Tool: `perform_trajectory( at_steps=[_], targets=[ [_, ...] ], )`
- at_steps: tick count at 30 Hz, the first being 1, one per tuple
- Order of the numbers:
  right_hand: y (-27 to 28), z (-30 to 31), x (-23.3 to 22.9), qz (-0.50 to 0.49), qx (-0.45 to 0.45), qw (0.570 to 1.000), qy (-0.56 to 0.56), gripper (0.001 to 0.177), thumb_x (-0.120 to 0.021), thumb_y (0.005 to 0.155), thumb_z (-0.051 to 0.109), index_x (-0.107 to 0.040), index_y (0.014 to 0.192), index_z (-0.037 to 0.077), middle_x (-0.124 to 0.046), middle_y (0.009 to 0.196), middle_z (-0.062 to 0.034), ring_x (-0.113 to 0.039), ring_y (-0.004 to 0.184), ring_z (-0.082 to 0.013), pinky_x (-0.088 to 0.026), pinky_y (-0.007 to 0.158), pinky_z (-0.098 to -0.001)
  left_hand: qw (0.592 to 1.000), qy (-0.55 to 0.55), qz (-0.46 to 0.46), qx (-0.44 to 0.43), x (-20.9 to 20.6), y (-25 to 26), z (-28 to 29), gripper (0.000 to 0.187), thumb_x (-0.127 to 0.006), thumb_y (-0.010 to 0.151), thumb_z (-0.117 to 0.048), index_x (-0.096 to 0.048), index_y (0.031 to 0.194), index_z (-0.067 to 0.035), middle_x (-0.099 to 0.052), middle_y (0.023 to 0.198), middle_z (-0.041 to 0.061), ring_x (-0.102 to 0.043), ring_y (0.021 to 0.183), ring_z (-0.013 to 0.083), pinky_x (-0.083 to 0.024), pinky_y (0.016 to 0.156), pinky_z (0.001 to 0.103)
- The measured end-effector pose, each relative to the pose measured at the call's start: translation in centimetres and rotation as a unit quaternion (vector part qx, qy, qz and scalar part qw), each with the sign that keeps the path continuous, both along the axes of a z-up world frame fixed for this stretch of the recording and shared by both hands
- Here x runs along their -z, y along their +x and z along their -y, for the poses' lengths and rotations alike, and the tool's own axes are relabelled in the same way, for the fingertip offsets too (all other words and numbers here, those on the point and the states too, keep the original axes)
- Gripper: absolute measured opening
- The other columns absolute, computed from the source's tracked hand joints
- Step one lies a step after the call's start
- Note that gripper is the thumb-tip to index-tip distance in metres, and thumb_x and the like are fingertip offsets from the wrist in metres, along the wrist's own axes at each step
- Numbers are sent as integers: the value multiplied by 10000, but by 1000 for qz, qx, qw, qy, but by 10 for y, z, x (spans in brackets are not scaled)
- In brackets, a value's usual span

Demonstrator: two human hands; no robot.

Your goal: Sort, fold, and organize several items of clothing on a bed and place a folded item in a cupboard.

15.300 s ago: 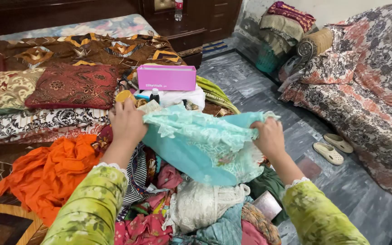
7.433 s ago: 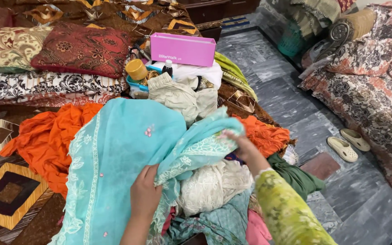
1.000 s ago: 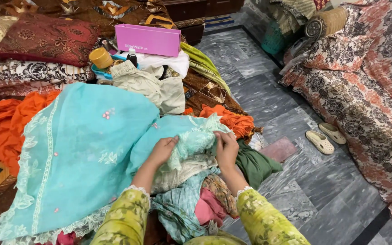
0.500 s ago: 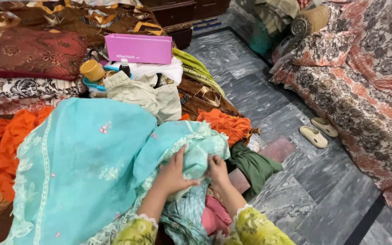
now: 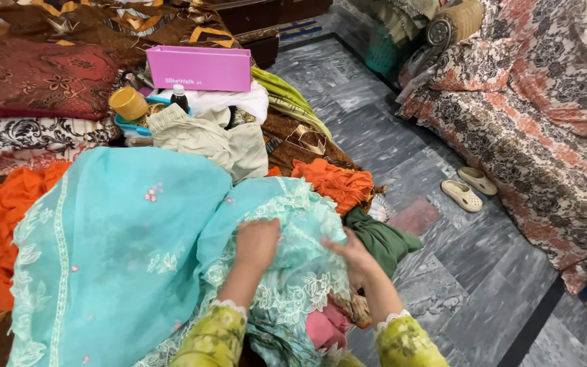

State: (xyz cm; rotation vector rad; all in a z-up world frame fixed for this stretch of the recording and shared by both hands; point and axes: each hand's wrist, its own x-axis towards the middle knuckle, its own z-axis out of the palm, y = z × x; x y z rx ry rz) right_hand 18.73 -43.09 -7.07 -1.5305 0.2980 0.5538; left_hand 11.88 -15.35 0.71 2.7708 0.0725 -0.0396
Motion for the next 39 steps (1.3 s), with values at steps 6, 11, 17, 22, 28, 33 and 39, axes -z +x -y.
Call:
perform_trajectory(
  at_steps=[6,11,17,22,28,33,39],
  targets=[
    [-34,-17,-66,-36,-195,953,-229,1252,-916,671,353,-132,1614,101,-348,1607,-255,-400,1484,-334,-337,1174,-559,985,10,167,42,27,44,14,193,-665,917,-110,-679,1098,-173,-632,1213,92,-579,1192,287,-457,1015,451],
    [-18,0,-76,52,-82,986,-136,1078,-872,759,308,-254,1623,126,-354,1573,-261,-376,1448,-301,-269,1172,-497,962,79,260,-34,37,81,8,772,-836,581,-241,-625,1313,-117,-591,1356,151,-528,1236,332,-431,1010,480],
    [-14,-4,-67,159,-2,987,-4,615,-742,894,206,-519,1457,98,-612,1302,-99,-573,1151,-174,-433,1007,-337,992,-104,-34,-68,116,132,-12,426,-725,901,-367,-671,1262,-147,-750,1105,150,-700,1042,357,-544,876,512],
    [-11,-11,-68,117,89,980,132,289,-687,985,149,-746,1241,26,-726,1054,-31,-626,959,-139,-490,857,-304,864,-458,73,-196,187,167,-23,400,-704,940,-376,-730,1169,-49,-776,1056,151,-749,948,311,-578,813,456],
    [-1,-39,-80,94,101,968,210,360,-673,951,124,-703,1302,48,-741,1079,-17,-668,945,-125,-529,795,-306,689,-691,-58,-210,117,141,-23,411,-599,999,-362,-652,1261,-50,-733,1125,97,-660,998,273,-532,855,442],
    [19,-64,-56,114,107,971,183,507,-658,906,82,-549,1400,55,-724,1128,-64,-685,985,-187,-563,854,-391,739,-646,-134,-135,80,119,-5,578,-667,980,-360,-434,1421,-67,-554,1434,213,-531,1317,358,-406,1114,514],
    [16,-87,-94,39,194,956,218,576,-508,924,436,-585,1322,26,-734,1091,-116,-736,936,-240,-608,788,-419,923,-184,196,275,-38,46,30,212,-798,618,-187,-671,715,-48,-575,1477,159,-389,1453,443,-261,1129,556]
  ],
)
